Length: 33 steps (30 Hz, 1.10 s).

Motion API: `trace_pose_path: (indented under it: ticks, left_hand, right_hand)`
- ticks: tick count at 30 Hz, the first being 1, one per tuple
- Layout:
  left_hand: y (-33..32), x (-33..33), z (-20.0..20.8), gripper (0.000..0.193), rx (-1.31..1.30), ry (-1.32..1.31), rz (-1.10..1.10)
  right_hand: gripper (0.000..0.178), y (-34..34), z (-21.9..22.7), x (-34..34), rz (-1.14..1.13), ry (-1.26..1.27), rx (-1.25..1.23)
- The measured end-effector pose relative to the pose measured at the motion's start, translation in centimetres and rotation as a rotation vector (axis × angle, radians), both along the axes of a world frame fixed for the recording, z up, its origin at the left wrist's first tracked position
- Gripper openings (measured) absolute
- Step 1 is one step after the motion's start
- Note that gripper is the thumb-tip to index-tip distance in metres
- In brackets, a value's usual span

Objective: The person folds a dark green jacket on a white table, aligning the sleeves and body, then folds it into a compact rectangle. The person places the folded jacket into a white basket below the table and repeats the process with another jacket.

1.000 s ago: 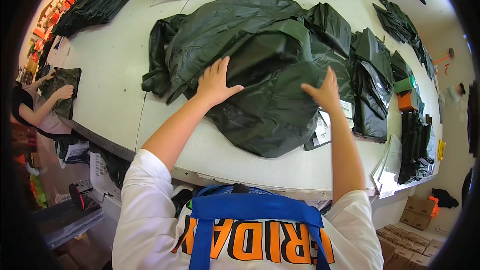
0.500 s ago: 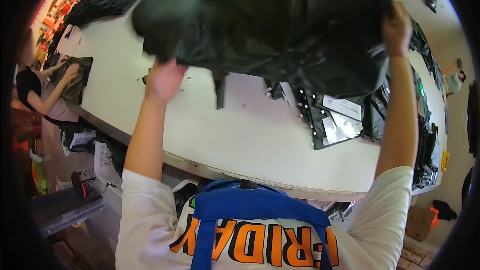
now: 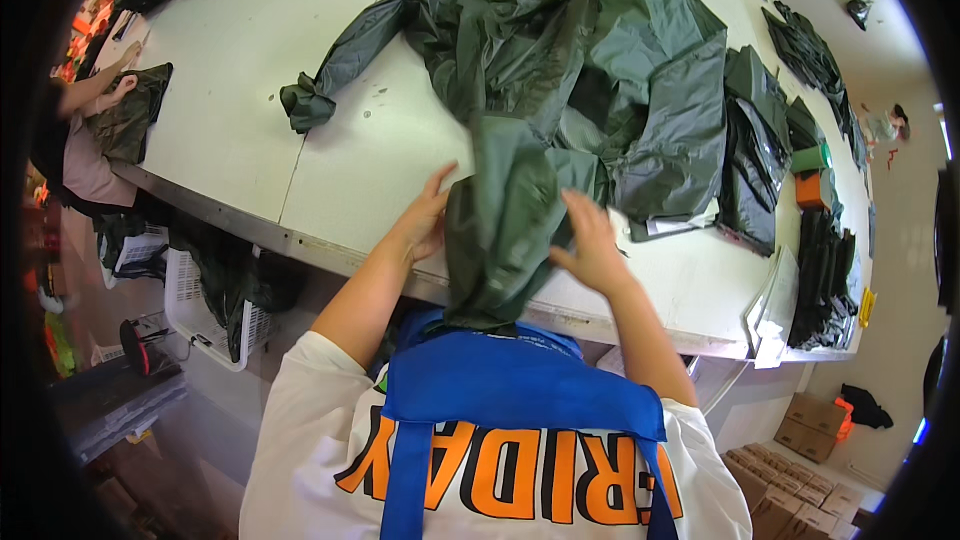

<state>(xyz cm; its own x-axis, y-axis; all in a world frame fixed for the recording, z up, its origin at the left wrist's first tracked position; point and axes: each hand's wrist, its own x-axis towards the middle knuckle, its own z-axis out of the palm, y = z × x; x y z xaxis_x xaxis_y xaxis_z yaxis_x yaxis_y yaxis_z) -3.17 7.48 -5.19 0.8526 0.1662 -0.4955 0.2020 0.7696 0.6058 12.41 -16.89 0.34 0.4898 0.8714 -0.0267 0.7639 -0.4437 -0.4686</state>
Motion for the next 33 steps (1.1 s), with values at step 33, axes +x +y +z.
trace_pose_path:
  ticks: [33]
  left_hand:
    - [-14.4, 0.5, 8.9, 0.039, 0.961, -0.582, 0.055]
  right_hand:
    - [0.045, -5.7, 8.6, -7.5, 0.058, 0.515, 0.510]
